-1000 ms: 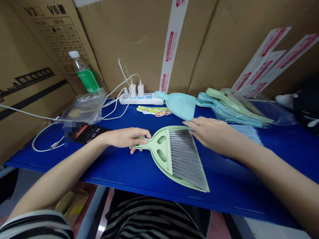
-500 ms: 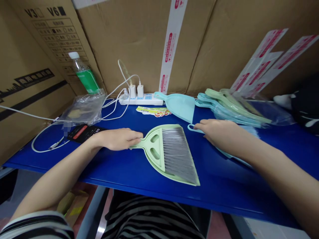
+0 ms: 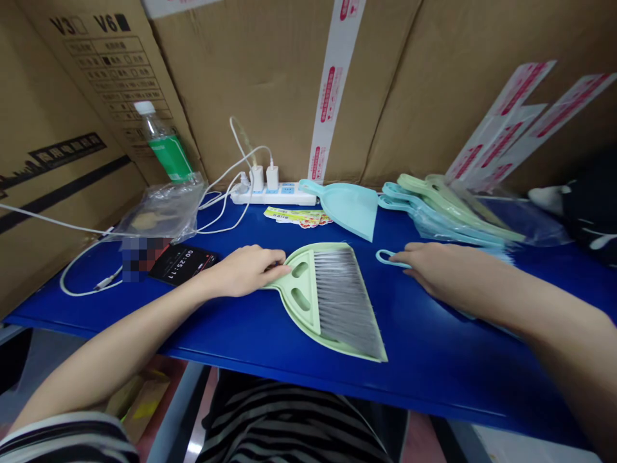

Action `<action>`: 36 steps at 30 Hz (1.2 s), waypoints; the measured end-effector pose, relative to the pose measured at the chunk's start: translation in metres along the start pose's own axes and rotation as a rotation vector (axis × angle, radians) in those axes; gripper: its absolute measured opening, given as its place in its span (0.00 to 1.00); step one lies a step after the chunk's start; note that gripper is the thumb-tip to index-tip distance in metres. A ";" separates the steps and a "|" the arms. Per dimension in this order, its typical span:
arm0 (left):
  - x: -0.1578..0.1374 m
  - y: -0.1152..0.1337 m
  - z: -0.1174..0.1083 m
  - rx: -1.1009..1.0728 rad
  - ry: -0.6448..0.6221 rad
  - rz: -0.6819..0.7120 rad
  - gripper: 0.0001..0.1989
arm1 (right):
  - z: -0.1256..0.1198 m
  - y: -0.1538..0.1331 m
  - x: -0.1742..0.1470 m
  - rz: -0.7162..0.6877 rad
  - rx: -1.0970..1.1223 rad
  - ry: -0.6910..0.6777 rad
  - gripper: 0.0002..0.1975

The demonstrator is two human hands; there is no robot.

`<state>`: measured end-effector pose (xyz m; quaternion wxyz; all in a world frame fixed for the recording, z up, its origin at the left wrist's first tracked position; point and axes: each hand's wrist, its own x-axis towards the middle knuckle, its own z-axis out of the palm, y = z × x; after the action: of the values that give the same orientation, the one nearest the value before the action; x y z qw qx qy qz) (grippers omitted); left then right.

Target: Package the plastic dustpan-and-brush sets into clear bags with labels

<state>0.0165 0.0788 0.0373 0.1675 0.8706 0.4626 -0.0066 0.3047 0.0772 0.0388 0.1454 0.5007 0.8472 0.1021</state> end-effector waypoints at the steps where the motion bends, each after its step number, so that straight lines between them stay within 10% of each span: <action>1: 0.000 0.001 0.000 0.020 0.000 0.004 0.16 | -0.001 -0.002 0.001 -0.006 -0.011 0.038 0.20; 7: -0.005 0.003 -0.001 0.125 -0.037 -0.038 0.16 | -0.013 -0.018 0.025 -0.112 -0.035 0.321 0.14; 21: -0.006 0.003 -0.003 0.217 -0.089 -0.051 0.17 | -0.045 -0.052 0.117 -0.276 -0.179 0.284 0.13; 36: -0.011 0.022 0.005 0.412 -0.049 -0.157 0.18 | -0.038 -0.039 0.041 -0.261 0.077 0.479 0.12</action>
<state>0.0287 0.0570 0.0407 -0.0039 0.8473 0.5136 -0.1354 0.2408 0.0932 0.0560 -0.0664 0.3541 0.9180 0.1657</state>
